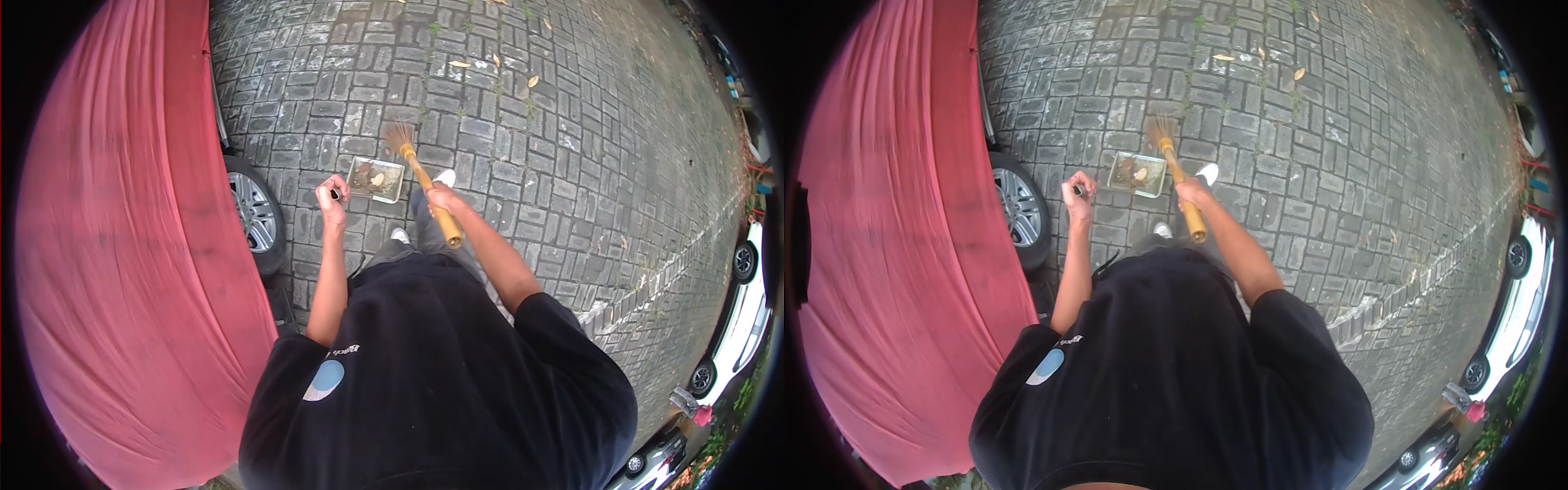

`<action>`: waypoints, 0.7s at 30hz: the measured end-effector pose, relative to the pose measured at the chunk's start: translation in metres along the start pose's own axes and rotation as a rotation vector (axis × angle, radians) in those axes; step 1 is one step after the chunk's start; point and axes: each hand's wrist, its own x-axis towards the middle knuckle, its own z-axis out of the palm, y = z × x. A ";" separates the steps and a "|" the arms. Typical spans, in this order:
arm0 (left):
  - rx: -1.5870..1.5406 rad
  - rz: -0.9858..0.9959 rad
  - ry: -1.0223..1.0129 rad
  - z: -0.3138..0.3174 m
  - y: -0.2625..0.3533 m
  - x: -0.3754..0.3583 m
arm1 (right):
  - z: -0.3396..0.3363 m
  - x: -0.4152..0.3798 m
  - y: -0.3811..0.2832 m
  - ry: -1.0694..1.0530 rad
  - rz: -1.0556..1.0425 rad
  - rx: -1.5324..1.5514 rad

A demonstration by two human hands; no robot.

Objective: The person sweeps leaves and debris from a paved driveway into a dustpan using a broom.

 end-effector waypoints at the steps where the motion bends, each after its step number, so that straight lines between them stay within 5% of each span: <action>1: -0.001 0.003 -0.003 0.001 0.002 0.011 | -0.006 0.013 -0.002 -0.132 0.088 -0.017; 5: 0.068 0.103 0.138 -0.001 -0.002 0.055 | -0.060 -0.046 -0.029 -0.283 0.172 0.046; 10: 0.084 0.090 0.581 0.041 0.016 0.079 | -0.128 -0.109 -0.080 -0.242 0.208 0.141; 21: -0.063 0.096 0.623 0.093 0.017 0.129 | -0.201 -0.067 -0.154 0.033 0.009 0.052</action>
